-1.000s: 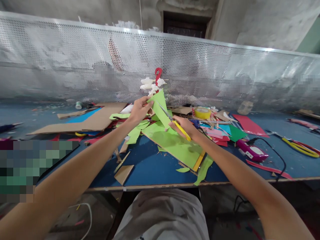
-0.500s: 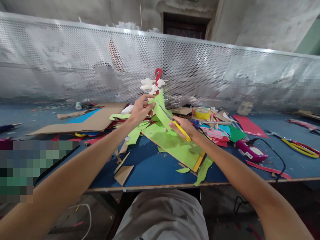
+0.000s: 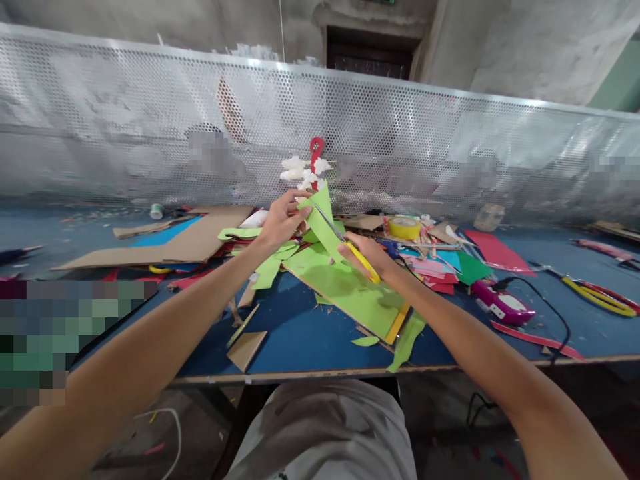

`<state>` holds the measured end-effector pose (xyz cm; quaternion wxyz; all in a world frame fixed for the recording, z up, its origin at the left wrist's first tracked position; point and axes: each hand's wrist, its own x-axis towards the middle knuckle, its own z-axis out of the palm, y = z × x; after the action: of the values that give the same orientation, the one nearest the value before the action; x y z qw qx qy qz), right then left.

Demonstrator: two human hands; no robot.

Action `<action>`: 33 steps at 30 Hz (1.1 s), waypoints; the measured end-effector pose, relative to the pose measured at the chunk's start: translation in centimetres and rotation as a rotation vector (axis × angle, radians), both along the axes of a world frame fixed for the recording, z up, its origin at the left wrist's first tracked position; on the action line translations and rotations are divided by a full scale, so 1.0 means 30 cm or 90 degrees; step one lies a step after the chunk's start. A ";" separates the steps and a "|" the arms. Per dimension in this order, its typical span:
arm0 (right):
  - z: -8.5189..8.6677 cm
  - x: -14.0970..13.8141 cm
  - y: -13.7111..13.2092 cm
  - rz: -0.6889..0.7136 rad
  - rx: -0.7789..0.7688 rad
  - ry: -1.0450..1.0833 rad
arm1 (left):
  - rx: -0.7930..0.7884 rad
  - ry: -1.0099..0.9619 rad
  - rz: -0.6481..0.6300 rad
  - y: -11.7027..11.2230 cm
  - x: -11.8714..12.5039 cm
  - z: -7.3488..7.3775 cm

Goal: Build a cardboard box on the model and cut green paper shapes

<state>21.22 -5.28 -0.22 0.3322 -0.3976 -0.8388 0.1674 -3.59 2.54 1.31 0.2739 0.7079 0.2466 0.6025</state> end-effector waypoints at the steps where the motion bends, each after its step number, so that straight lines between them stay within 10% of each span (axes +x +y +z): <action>1: 0.000 -0.001 -0.001 0.001 -0.006 0.005 | -0.002 -0.003 -0.004 -0.001 0.003 -0.001; 33: 0.053 0.111 0.029 0.103 -0.018 0.124 | -0.062 -0.153 0.057 0.025 -0.070 0.033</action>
<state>24.55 -4.40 1.36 0.3916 -0.3155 -0.8294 0.2432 -5.69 3.29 2.29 0.3084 0.6045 0.2724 0.6822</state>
